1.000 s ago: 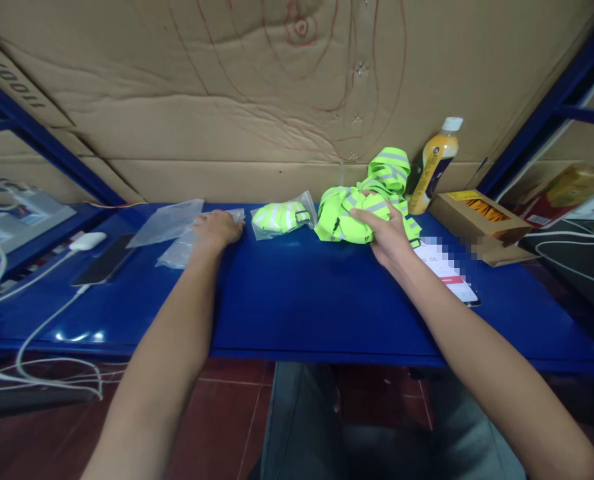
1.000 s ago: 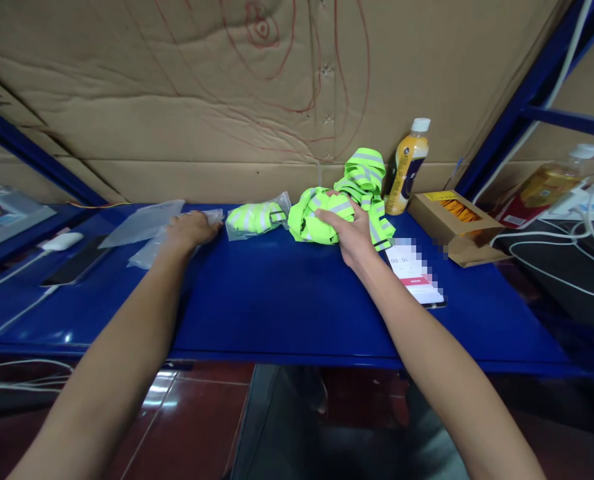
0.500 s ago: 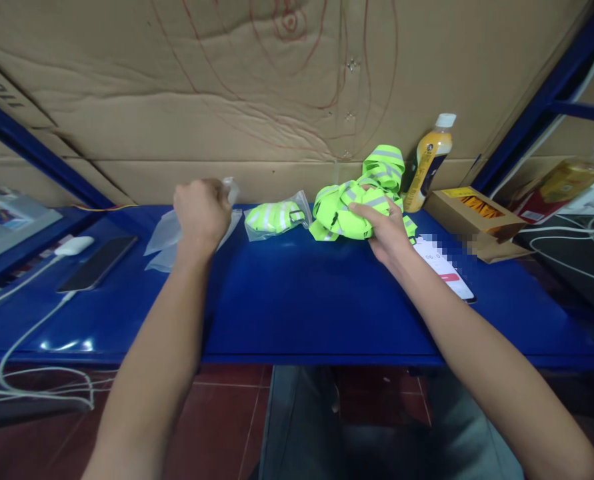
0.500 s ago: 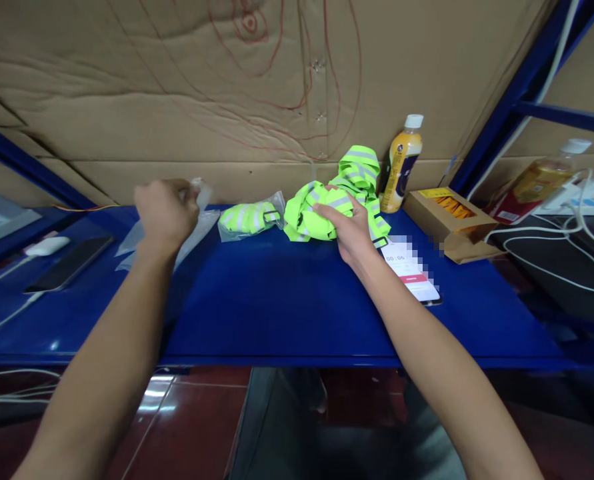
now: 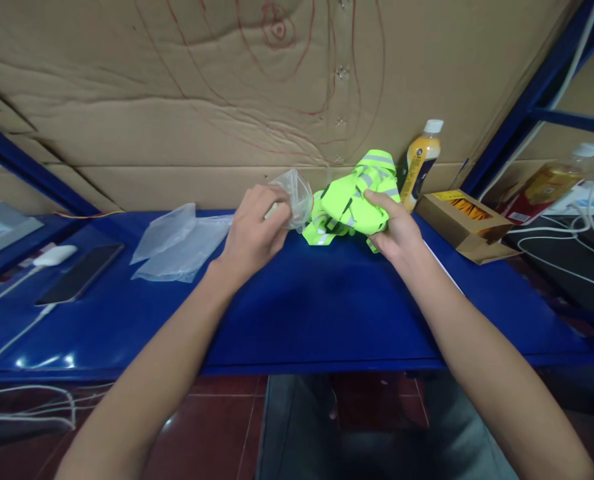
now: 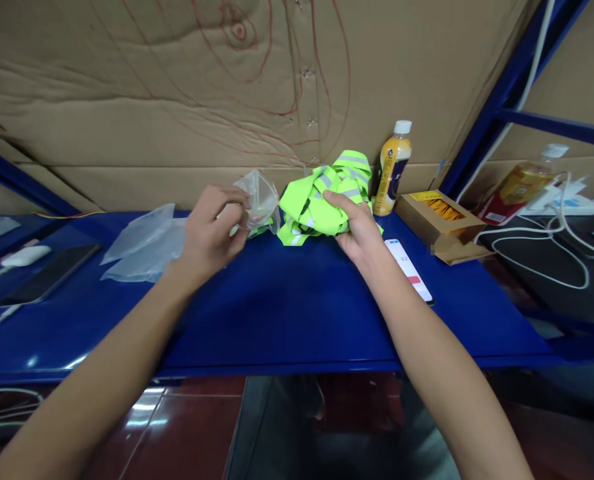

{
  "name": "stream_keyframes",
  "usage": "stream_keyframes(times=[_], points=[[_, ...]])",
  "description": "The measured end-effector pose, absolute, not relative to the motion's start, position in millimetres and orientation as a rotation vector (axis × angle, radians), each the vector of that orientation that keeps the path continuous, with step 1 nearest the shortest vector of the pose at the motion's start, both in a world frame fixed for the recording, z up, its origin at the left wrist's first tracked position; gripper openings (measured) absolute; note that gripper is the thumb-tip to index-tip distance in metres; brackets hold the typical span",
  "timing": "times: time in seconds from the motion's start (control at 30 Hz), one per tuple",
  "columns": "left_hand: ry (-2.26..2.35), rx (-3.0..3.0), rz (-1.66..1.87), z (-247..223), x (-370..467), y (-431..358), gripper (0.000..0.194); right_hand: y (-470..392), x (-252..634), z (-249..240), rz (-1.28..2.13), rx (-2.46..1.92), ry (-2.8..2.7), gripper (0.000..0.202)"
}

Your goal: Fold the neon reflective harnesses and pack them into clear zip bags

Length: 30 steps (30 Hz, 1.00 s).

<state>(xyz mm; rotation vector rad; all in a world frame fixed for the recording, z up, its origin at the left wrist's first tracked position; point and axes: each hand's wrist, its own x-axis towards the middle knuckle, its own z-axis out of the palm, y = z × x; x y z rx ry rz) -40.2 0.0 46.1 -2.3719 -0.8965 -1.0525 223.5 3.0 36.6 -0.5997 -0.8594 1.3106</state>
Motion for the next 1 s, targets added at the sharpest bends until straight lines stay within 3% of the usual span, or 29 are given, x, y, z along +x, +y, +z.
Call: stream_keyframes(times=[0.13,0.2,0.37,0.53,0.67,0.77,1.0], points=[[-0.882,-2.432,-1.004,37.2,-26.8,-2.2,0.002,2.5,219.4,32.9,1.380,-0.614,-0.853,0.056],[-0.933,-2.486,-1.038,29.4,-21.7,-0.2,0.011,2.8,218.1,31.5,1.377,-0.629,-0.865,0.060],[-1.013,-2.580,-1.280,10.8,-15.1,7.6,0.058,2.1,217.2,30.0,1.349,-0.699,-0.898,0.072],[-1.279,-2.791,-1.147,11.8,-15.5,2.4,0.123,-5.5,212.0,31.7,1.377,-0.724,-0.945,0.061],[-1.280,-2.991,-1.180,16.4,-17.7,0.3,0.117,-9.1,209.4,34.3,1.361,-0.755,-0.990,0.060],[-1.215,-2.815,-1.213,18.2,-17.3,0.5,0.119,-7.7,208.7,33.0,1.344,-0.794,-0.977,0.060],[-1.058,-2.493,-0.783,17.1,-10.6,-6.6,0.119,-12.5,193.7,25.6,1.288,-0.826,-0.978,0.051]])
